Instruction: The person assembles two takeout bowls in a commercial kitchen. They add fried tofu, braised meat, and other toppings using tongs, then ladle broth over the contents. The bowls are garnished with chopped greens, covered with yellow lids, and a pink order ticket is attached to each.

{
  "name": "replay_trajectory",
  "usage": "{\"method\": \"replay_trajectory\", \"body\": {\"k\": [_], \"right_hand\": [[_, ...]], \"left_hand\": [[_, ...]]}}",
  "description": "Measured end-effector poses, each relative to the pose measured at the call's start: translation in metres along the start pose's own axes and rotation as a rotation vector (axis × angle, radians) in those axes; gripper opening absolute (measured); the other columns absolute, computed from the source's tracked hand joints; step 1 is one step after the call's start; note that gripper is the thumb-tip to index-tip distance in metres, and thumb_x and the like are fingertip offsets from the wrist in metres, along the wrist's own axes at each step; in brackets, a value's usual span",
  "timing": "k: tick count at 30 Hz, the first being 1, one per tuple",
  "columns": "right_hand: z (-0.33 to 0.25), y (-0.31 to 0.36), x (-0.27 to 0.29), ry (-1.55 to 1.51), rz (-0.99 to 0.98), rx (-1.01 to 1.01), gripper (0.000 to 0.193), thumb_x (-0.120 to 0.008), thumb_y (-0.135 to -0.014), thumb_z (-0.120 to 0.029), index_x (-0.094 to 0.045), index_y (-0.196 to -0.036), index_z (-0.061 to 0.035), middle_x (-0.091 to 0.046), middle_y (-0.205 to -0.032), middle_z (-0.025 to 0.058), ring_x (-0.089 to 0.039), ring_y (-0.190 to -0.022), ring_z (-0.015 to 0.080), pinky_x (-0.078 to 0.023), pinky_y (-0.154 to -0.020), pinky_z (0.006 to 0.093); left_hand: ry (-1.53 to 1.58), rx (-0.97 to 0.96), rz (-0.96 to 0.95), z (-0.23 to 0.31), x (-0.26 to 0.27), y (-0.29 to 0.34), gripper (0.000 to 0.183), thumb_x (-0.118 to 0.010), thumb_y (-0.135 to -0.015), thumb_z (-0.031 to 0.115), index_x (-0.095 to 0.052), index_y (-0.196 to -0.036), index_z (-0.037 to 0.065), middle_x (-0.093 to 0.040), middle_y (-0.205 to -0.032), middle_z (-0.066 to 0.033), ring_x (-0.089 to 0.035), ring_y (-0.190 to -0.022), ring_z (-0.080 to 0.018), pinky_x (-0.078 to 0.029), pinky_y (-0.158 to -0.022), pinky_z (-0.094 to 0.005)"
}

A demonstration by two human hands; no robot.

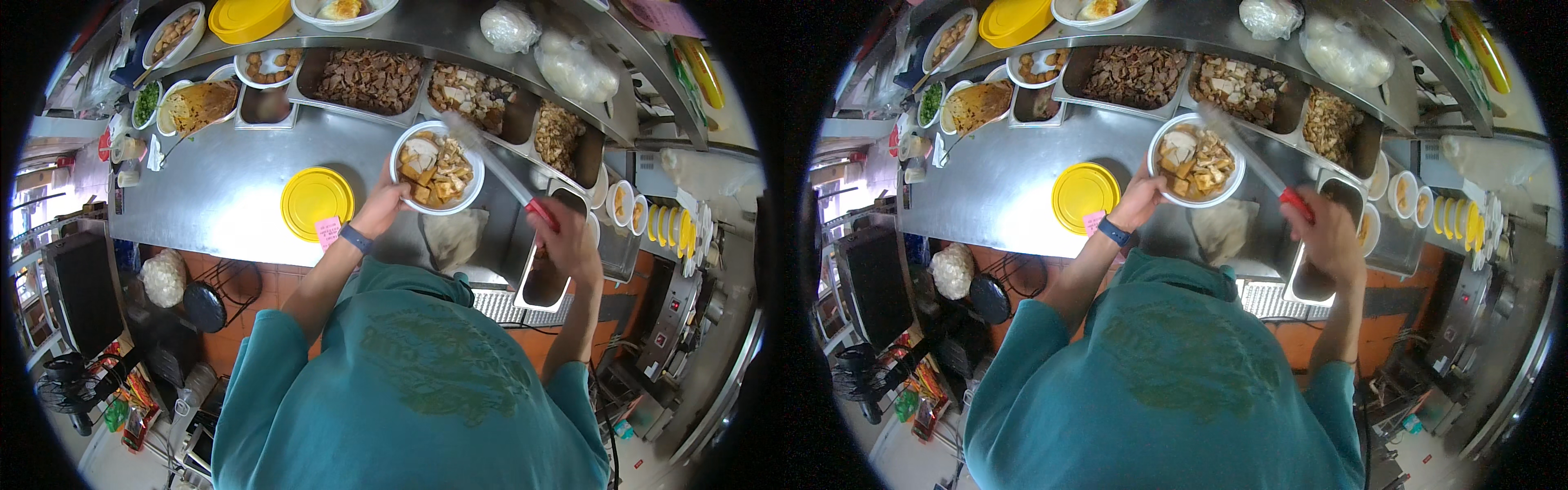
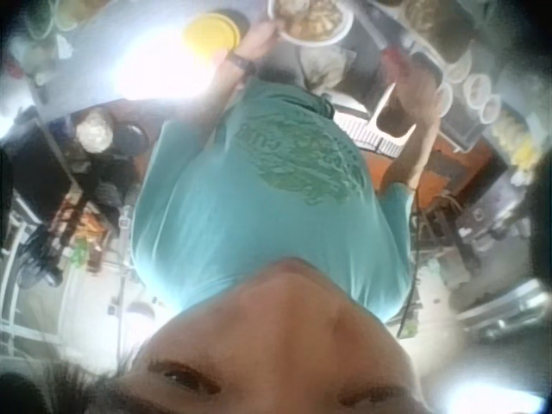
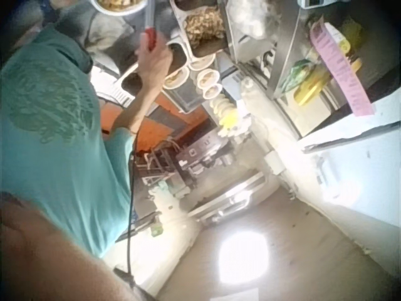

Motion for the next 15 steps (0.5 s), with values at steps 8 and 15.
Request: {"method": "replay_trajectory", "body": {"k": [8, 15], "right_hand": [[0.038, -0.15, -0.006, 0.299, -0.061, -0.163, 0.044, -0.059, -0.095, -0.042, -0.067, -0.089, 0.0009, -0.066, -0.063, 0.0126, -0.069, -0.061, 0.0242, -0.051, -0.061, 0.0401], [0.066, -0.165, 0.001, 0.058, -0.04, -0.101, 0.047, -0.061, -0.093, -0.042, -0.065, -0.086, 0.0049, -0.065, -0.061, 0.0117, -0.068, -0.057, 0.0225, -0.05, -0.058, 0.0372]], "left_hand": [[0.114, 0.011, -0.039, -0.005, 0.006, 0.007, 0.084, -0.044, -0.077, -0.009, -0.018, -0.154, 0.013, -0.044, -0.141, -0.0163, -0.06, -0.115, -0.0276, -0.063, -0.077, -0.0366], [0.128, -0.014, -0.029, -0.005, 0.006, 0.003, 0.083, -0.044, -0.077, -0.008, -0.019, -0.153, 0.013, -0.044, -0.141, -0.0165, -0.06, -0.116, -0.029, -0.063, -0.078, -0.038]]}}
Point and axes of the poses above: each hand's wrist, its own y-axis away from the middle knuckle, its own x-axis out of the back of the hand, z = x × y, the point moved 8 cm from there along -y, towards the middle knuckle
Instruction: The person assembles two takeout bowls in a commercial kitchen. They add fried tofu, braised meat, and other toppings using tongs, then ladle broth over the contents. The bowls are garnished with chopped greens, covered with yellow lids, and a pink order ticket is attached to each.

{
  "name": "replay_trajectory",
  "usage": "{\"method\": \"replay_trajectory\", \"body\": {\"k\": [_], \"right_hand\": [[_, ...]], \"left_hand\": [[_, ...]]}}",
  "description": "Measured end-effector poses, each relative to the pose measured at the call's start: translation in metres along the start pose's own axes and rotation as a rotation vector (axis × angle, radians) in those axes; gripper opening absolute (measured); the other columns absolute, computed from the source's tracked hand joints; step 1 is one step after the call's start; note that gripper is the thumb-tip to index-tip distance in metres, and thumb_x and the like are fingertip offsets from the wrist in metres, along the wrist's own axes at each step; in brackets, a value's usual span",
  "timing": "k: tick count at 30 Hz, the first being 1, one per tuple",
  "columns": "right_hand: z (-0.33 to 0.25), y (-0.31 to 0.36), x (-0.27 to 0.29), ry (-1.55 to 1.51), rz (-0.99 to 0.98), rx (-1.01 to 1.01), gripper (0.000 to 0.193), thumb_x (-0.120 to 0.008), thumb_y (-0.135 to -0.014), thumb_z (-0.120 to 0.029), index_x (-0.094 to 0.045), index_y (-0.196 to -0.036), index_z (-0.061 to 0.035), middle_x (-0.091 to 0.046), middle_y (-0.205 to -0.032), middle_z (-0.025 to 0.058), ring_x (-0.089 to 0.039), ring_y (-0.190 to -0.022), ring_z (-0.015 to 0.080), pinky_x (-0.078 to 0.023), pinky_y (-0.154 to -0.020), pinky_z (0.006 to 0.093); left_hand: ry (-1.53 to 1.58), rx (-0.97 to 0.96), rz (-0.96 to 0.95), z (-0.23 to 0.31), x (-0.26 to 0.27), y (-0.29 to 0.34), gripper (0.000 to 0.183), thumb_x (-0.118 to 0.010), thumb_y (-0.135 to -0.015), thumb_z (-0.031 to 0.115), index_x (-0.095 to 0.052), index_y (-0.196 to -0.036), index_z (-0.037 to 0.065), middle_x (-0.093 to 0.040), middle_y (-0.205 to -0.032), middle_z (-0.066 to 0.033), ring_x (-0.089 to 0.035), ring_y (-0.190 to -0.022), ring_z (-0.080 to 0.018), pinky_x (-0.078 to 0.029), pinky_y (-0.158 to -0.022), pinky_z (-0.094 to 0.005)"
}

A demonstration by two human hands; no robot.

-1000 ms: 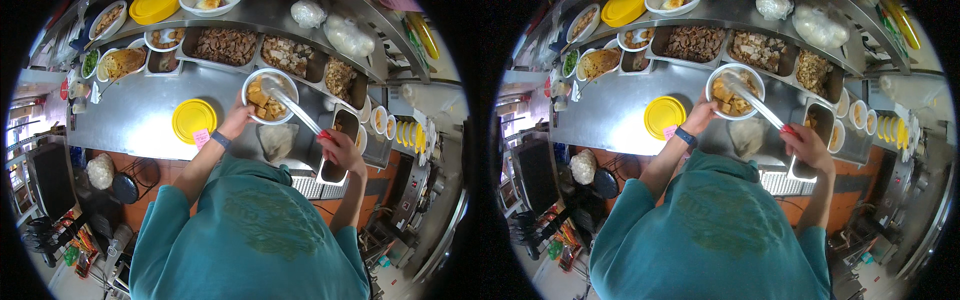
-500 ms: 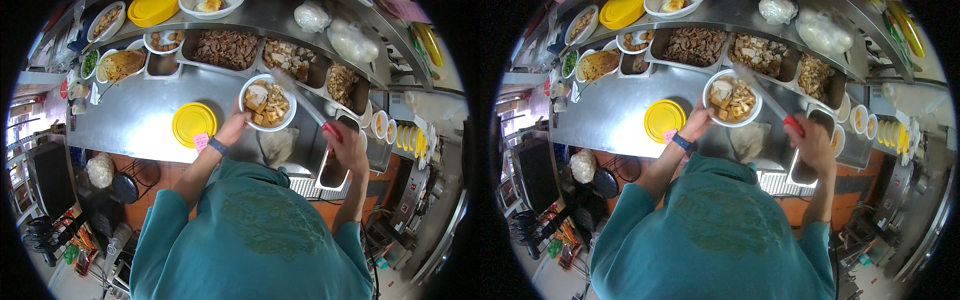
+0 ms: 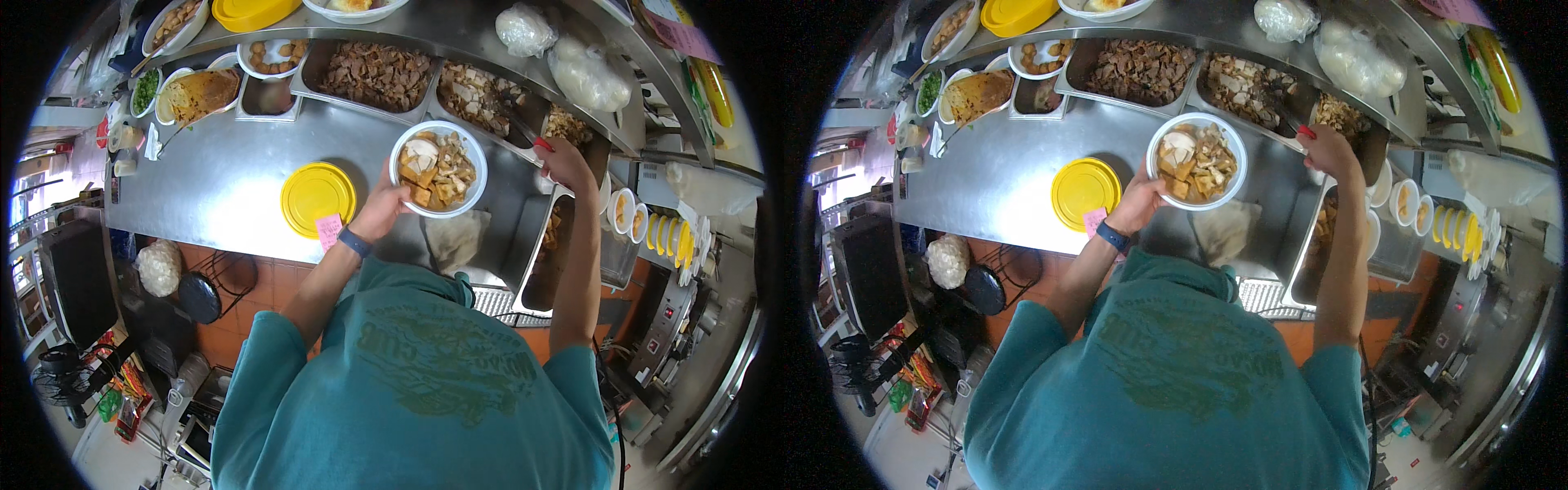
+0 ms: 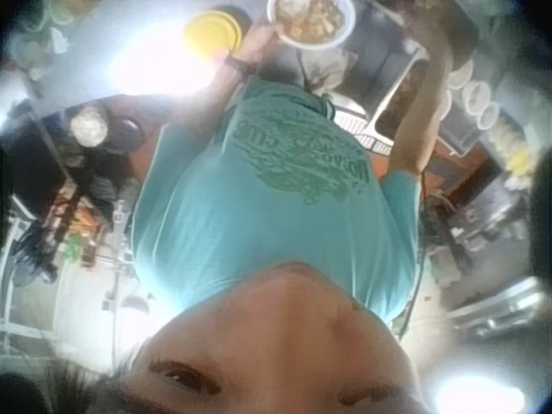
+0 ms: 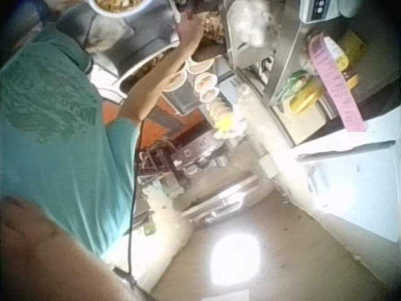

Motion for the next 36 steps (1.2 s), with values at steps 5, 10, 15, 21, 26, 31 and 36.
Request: {"method": "replay_trajectory", "body": {"k": [5, 10, 15, 21, 26, 31, 36], "right_hand": [[-0.001, 0.003, -0.006, 0.136, -0.005, -0.096, 0.049, -0.058, -0.093, -0.043, -0.066, -0.087, 0.0045, -0.063, -0.058, 0.0107, -0.065, -0.055, 0.023, -0.051, -0.059, 0.0388], [-0.017, -0.016, -0.019, 0.188, -0.053, 0.021, 0.046, -0.058, -0.094, -0.042, -0.066, -0.09, 0.0031, -0.065, -0.063, 0.0114, -0.064, -0.054, 0.0224, -0.051, -0.058, 0.0384], [0.011, 0.001, 0.003, 0.018, 0.03, -0.027, 0.029, -0.056, -0.098, -0.03, -0.063, -0.098, -0.002, -0.063, -0.063, 0.007, -0.054, -0.047, 0.0148, -0.042, -0.047, 0.033], [0.012, 0.058, 0.019, -0.169, -0.069, 0.003, 0.031, -0.059, -0.098, -0.033, -0.065, -0.097, -0.0027, -0.062, -0.063, 0.0049, -0.05, -0.047, 0.0108, -0.04, -0.046, 0.0286], [-0.017, 0.135, 0.019, -0.164, -0.042, 0.057, 0.026, -0.06, -0.098, -0.028, -0.068, -0.104, -0.0039, -0.062, -0.066, 0.0045, -0.055, -0.054, 0.0112, -0.042, -0.05, 0.0279], [-0.046, 0.199, -0.004, -0.17, -0.098, 0.264, 0.027, -0.064, -0.096, -0.031, -0.067, -0.105, -0.0055, -0.065, -0.071, 0.0066, -0.063, -0.063, 0.0159, -0.047, -0.058, 0.0315], [-0.052, 0.213, -0.013, 0.017, -0.008, 0.27, 0.027, -0.064, -0.095, -0.031, -0.064, -0.106, -0.0059, -0.066, -0.077, 0.0188, -0.066, -0.073, 0.0377, -0.05, -0.067, 0.0421]], "left_hand": [[-0.039, 0.028, 0.006, -0.003, -0.004, -0.003, 0.08, -0.047, -0.081, -0.007, -0.02, -0.153, 0.012, -0.047, -0.141, -0.0171, -0.061, -0.117, -0.0299, -0.062, -0.085, -0.039], [-0.01, 0.012, -0.006, -0.003, -0.008, 0.0, 0.086, -0.045, -0.076, -0.009, -0.018, -0.155, 0.014, -0.045, -0.14, -0.0165, -0.062, -0.114, -0.0309, -0.065, -0.076, -0.0389], [-0.007, -0.008, 0.022, 0.0, -0.005, 0.015, 0.087, -0.045, -0.076, -0.01, -0.018, -0.155, 0.015, -0.045, -0.141, -0.0171, -0.061, -0.115, -0.0314, -0.065, -0.076, -0.0395], [-0.046, 0.012, 0.028, -0.002, -0.007, 0.011, 0.082, -0.042, -0.08, -0.01, -0.017, -0.155, 0.012, -0.041, -0.147, -0.0192, -0.058, -0.122, -0.0333, -0.062, -0.087, -0.0431], [-0.04, -0.001, 0.014, -0.001, -0.005, 0.008, 0.081, -0.044, -0.081, -0.008, -0.019, -0.155, 0.012, -0.043, -0.145, -0.0179, -0.059, -0.121, -0.0321, -0.062, -0.087, -0.0432], [-0.067, 0.011, -0.017, -0.003, -0.007, 0.005, 0.083, -0.044, -0.079, -0.008, -0.022, -0.155, 0.015, -0.045, -0.144, -0.0156, -0.06, -0.119, -0.0305, -0.062, -0.085, -0.0423], [-0.051, 0.017, -0.004, -0.008, -0.011, 0.01, 0.082, -0.044, -0.076, -0.009, -0.025, -0.152, 0.016, -0.046, -0.138, -0.0141, -0.063, -0.108, -0.0267, -0.064, -0.073, -0.0357]]}}
Point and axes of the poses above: each hand's wrist, its own y-axis away from the middle knuckle, its own x-axis out of the back of the hand, z = x × y, the point moved 8 cm from there along -y, towards the middle knuckle
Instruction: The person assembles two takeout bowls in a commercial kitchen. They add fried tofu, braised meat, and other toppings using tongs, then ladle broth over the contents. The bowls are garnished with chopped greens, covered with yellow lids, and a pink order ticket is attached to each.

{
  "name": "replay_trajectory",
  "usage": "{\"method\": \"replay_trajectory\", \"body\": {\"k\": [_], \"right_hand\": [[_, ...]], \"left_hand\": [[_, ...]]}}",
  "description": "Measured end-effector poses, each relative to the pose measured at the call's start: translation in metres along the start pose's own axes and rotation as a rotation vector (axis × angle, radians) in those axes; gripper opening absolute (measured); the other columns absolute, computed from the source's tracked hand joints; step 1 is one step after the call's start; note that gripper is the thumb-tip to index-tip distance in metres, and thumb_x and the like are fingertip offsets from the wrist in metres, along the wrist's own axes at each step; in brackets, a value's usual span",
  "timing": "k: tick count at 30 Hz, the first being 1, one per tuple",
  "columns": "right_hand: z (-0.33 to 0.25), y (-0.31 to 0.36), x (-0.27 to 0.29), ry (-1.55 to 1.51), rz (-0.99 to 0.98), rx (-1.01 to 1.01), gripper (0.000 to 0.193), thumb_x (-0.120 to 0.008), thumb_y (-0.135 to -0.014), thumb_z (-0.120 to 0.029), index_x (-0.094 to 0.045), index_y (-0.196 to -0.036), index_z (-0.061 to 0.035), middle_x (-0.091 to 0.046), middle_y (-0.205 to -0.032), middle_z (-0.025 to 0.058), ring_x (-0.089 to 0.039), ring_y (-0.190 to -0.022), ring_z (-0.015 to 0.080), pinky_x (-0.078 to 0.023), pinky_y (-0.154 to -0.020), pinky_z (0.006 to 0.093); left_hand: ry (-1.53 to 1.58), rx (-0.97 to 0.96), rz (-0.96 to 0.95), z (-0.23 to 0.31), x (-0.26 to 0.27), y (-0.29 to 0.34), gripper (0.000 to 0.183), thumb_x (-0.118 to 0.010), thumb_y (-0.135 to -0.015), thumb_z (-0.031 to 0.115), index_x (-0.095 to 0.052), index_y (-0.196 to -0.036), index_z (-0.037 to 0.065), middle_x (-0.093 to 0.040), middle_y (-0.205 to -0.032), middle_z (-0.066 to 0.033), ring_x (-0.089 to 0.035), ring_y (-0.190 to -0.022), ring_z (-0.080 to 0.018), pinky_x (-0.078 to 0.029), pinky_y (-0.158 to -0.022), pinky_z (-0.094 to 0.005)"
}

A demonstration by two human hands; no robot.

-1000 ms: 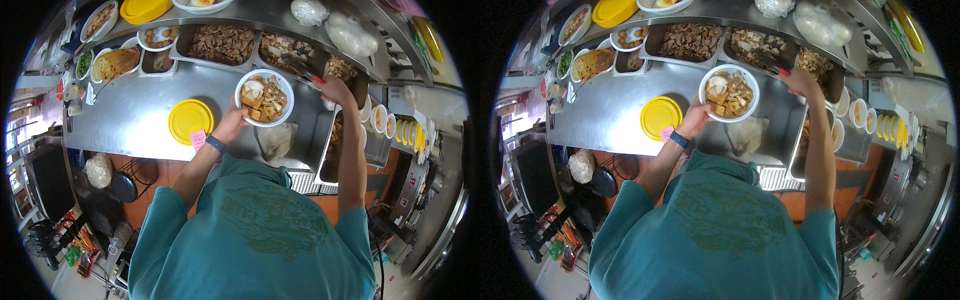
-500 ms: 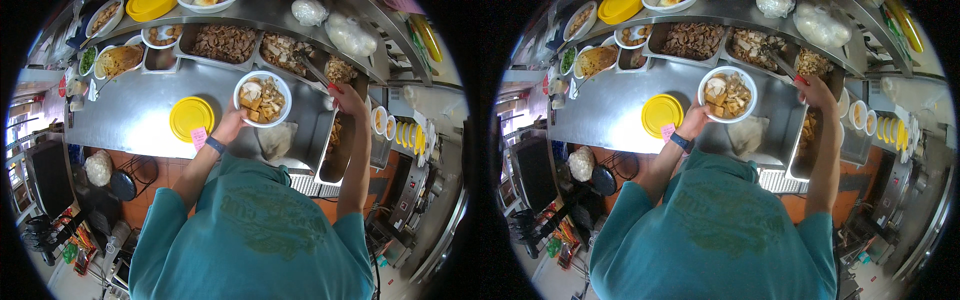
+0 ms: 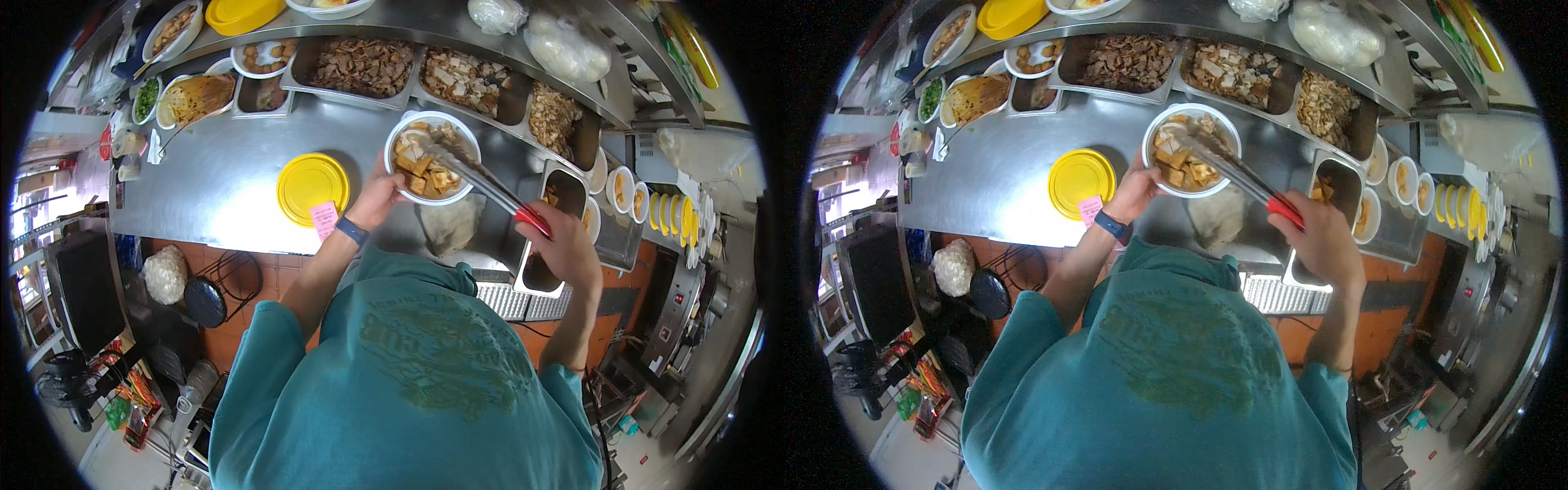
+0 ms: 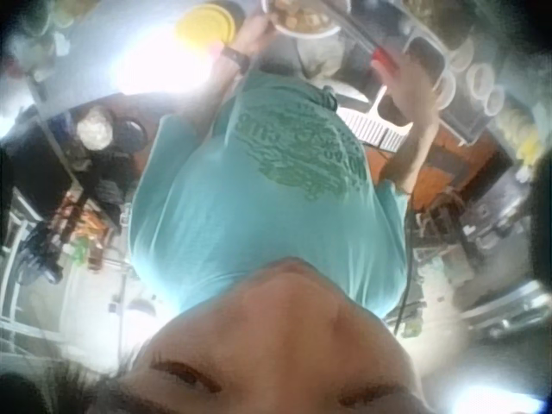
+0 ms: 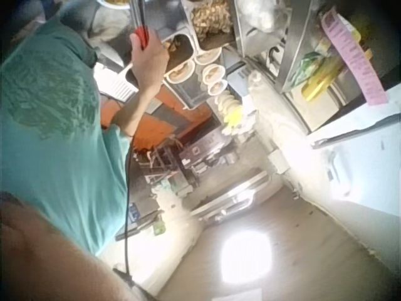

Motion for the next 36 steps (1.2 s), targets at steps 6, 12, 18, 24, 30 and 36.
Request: {"method": "replay_trajectory", "body": {"k": [6, 12, 18, 24, 30, 36], "right_hand": [[-0.03, 0.001, 0.006, 0.065, 0.12, 0.056, 0.026, -0.066, -0.093, -0.029, -0.064, -0.105, -0.0055, -0.066, -0.076, 0.0173, -0.066, -0.071, 0.0349, -0.049, -0.065, 0.0429], [-0.062, 0.011, 0.011, 0.156, 0.114, 0.104, 0.028, -0.068, -0.091, -0.028, -0.063, -0.107, -0.0061, -0.068, -0.082, 0.02, -0.067, -0.079, 0.0404, -0.05, -0.068, 0.0457], [-0.077, 0.001, 0.015, 0.224, 0.208, 0.18, 0.029, -0.066, -0.093, -0.031, -0.063, -0.107, -0.0059, -0.069, -0.084, 0.0208, -0.068, -0.079, 0.0393, -0.052, -0.07, 0.0469], [-0.08, -0.013, 0.0, 0.336, 0.134, 0.127, 0.027, -0.063, -0.094, -0.032, -0.064, -0.106, -0.0084, -0.068, -0.081, 0.0195, -0.067, -0.077, 0.0406, -0.051, -0.069, 0.0476], [-0.094, -0.024, 0.001, 0.291, 0.07, 0.074, 0.029, -0.067, -0.091, -0.03, -0.065, -0.111, -0.0085, -0.068, -0.085, 0.0209, -0.066, -0.081, 0.0414, -0.05, -0.072, 0.0456], [-0.122, -0.073, 0.02, 0.23, 0.126, 0.094, 0.033, -0.069, -0.09, -0.033, -0.067, -0.111, -0.0076, -0.068, -0.086, 0.021, -0.067, -0.082, 0.04, -0.051, -0.073, 0.0437]], "left_hand": [[0.008, -0.028, -0.002, 0.006, 0.0, 0.011, 0.082, -0.045, -0.075, -0.01, -0.026, -0.15, 0.016, -0.048, -0.135, -0.0125, -0.066, -0.097, -0.023, -0.064, -0.068, -0.0325], [0.015, -0.066, 0.024, 0.013, 0.017, 0.024, 0.085, -0.045, -0.076, -0.01, -0.023, -0.153, 0.017, -0.047, -0.136, -0.0114, -0.064, -0.101, -0.0218, -0.062, -0.072, -0.034], [-0.22, -0.081, 0.065, 0.027, 0.033, 0.029, 0.086, -0.046, -0.078, -0.009, -0.021, -0.156, 0.018, -0.048, -0.138, -0.0089, -0.06, -0.108, -0.02, -0.057, -0.076, -0.0311], [-0.309, -0.121, 0.091, 0.039, 0.038, 0.037, 0.086, -0.046, -0.077, -0.007, -0.022, -0.157, 0.018, -0.05, -0.135, -0.006, -0.057, -0.106, -0.0154, -0.054, -0.073, -0.0277], [-0.343, -0.111, 0.061, 0.048, 0.048, 0.032, 0.087, -0.046, -0.076, -0.007, -0.022, -0.157, 0.018, -0.05, -0.134, -0.0055, -0.056, -0.103, -0.0144, -0.051, -0.069, -0.0234], [-0.168, -0.106, 0.11, 0.057, 0.068, 0.036, 0.089, -0.045, -0.075, -0.008, -0.022, -0.157, 0.019, -0.049, -0.136, -0.0061, -0.057, -0.106, -0.0152, -0.053, -0.074, -0.0251]]}}
Point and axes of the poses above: each hand's wrist, its own y-axis away from the middle knuckle, its own x-axis out of the back of the hand, z = x × y, the point moved 8 cm from there along -y, towards the middle knuckle
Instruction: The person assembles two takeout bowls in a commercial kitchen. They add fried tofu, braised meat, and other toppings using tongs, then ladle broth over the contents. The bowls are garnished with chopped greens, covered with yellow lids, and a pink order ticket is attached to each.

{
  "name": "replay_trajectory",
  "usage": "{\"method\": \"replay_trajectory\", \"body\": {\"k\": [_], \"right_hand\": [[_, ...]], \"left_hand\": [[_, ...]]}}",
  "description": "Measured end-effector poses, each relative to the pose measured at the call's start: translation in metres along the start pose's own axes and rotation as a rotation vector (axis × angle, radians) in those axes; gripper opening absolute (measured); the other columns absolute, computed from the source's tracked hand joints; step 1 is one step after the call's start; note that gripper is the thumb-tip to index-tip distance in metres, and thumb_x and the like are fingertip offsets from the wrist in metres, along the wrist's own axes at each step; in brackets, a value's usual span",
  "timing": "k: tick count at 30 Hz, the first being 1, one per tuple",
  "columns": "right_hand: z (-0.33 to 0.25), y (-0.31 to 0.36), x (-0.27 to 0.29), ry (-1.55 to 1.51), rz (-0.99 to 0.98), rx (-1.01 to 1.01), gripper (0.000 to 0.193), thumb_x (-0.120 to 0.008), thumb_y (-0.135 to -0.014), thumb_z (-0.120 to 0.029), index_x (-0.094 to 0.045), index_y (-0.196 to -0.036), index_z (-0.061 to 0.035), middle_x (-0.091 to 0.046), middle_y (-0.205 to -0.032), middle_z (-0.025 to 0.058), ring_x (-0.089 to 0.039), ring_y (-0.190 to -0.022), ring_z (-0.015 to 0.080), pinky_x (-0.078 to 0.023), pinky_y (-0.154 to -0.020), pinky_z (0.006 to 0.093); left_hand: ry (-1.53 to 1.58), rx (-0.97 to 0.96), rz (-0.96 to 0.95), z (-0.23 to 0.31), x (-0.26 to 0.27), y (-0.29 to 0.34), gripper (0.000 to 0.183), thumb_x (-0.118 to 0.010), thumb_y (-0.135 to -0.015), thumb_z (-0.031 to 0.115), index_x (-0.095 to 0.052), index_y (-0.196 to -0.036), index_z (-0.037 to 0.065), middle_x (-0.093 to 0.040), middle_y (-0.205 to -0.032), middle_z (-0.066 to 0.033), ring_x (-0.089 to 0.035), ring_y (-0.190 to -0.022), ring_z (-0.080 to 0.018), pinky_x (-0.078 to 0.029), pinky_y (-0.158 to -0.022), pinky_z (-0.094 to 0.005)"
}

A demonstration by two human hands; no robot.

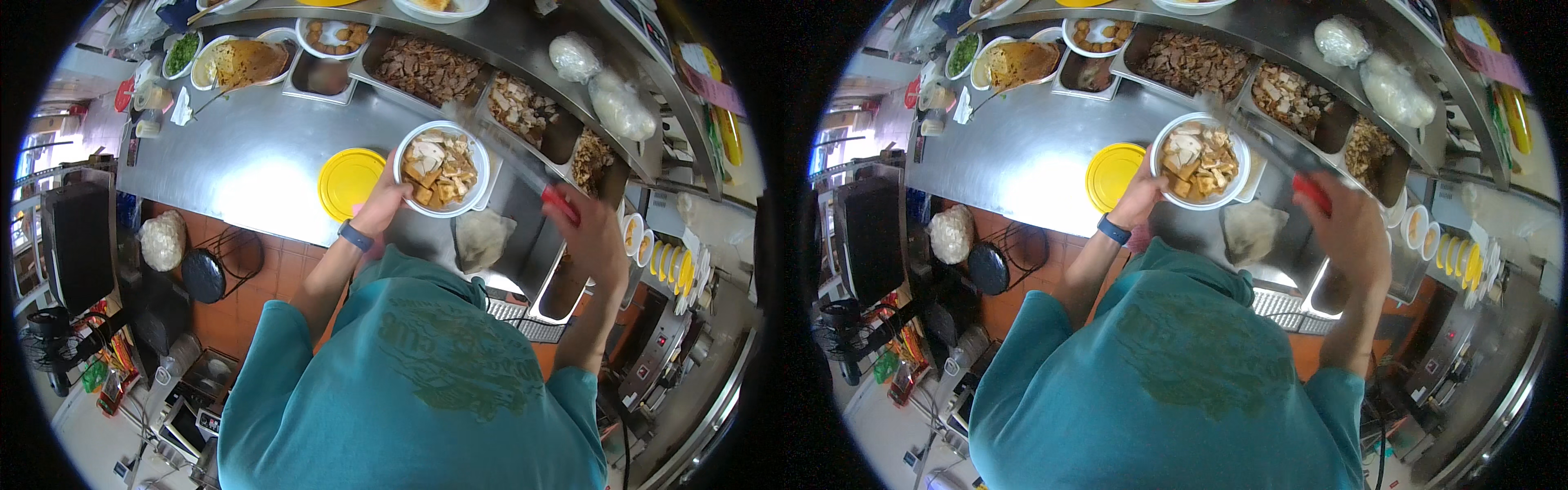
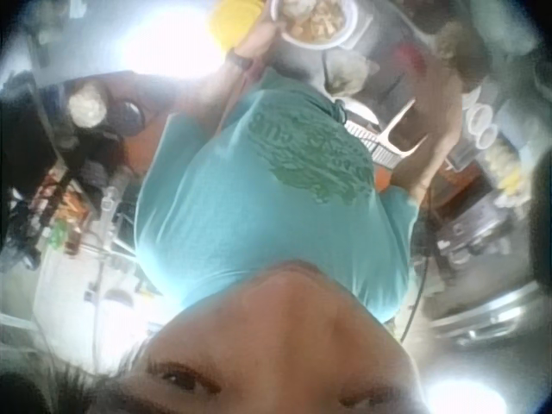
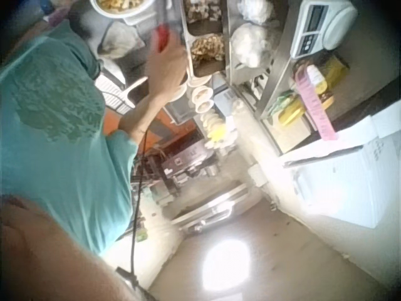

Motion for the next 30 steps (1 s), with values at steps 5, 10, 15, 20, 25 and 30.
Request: {"method": "replay_trajectory", "body": {"k": [5, 10, 15, 20, 25, 30], "right_hand": [[-0.018, -0.102, -0.018, 0.18, 0.105, 0.129, 0.042, -0.071, -0.086, -0.042, -0.067, -0.105, -0.0044, -0.069, -0.09, 0.022, -0.067, -0.088, 0.0402, -0.052, -0.077, 0.0477], [-0.023, -0.202, -0.109, 0.355, -0.158, 0.045, 0.044, -0.067, -0.089, -0.043, -0.067, -0.109, -0.0037, -0.07, -0.101, 0.0231, -0.066, -0.099, 0.0395, -0.053, -0.087, 0.0476], [-0.042, -0.235, -0.145, 0.257, -0.11, 0.031, 0.037, -0.058, -0.097, -0.035, -0.069, -0.109, -0.0019, -0.07, -0.109, 0.0218, -0.065, -0.107, 0.0405, -0.051, -0.094, 0.0487], [-0.026, -0.224, -0.138, 0.173, -0.095, 0.078, 0.037, -0.057, -0.097, -0.036, -0.068, -0.106, -0.0013, -0.071, -0.103, 0.0205, -0.068, -0.101, 0.038, -0.051, -0.089, 0.0482], [0.026, -0.193, -0.141, -0.327, -0.268, -0.059, 0.036, -0.058, -0.097, -0.038, -0.067, -0.097, -0.0025, -0.067, -0.076, 0.0096, -0.063, -0.066, 0.0175, -0.047, -0.064, 0.0328], [0.039, -0.139, -0.119, -0.655, -0.345, -0.105, 0.03, -0.058, -0.099, -0.035, -0.065, -0.097, -0.0057, -0.057, -0.064, -0.0007, -0.044, -0.051, 0.0043, -0.033, -0.046, 0.0227]], "left_hand": [[0.154, -0.025, 0.102, 0.002, 0.022, 0.005, 0.089, -0.044, -0.071, -0.009, -0.025, -0.155, 0.016, -0.048, -0.137, -0.0066, -0.055, -0.105, -0.015, -0.05, -0.068, -0.0239], [0.243, -0.045, 0.187, 0.004, 0.037, 0.017, 0.09, -0.043, -0.075, -0.01, -0.02, -0.157, 0.021, -0.044, -0.144, -0.0102, -0.058, -0.113, -0.022, -0.056, -0.084, -0.0318], [0.297, -0.14, 0.305, 0.012, 0.048, 0.018, 0.087, -0.04, -0.078, -0.011, -0.017, -0.157, 0.02, -0.042, -0.147, -0.0124, -0.056, -0.122, -0.0284, -0.058, -0.091, -0.0398], [0.316, -0.139, 0.346, 0.013, 0.058, 0.013, 0.079, -0.04, -0.084, -0.009, -0.018, -0.155, 0.019, -0.039, -0.148, -0.0137, -0.053, -0.127, -0.0317, -0.059, -0.09, -0.0448], [0.309, -0.14, 0.332, 0.011, 0.066, 0.002, 0.086, -0.039, -0.076, -0.012, -0.019, -0.154, 0.018, -0.04, -0.146, -0.0126, -0.055, -0.124, -0.0315, -0.059, -0.092, -0.046], [0.359, -0.127, 0.258, 0.01, 0.066, -0.009, 0.084, -0.043, -0.076, -0.01, -0.021, -0.152, 0.018, -0.042, -0.143, -0.0139, -0.057, -0.121, -0.0313, -0.06, -0.089, -0.045]]}}
Point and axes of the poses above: each hand's wrist, its own y-axis away from the middle knuckle, its own x-axis out of the back of the hand, z = x × y, the point moved 8 cm from there along -y, towards the middle knuckle
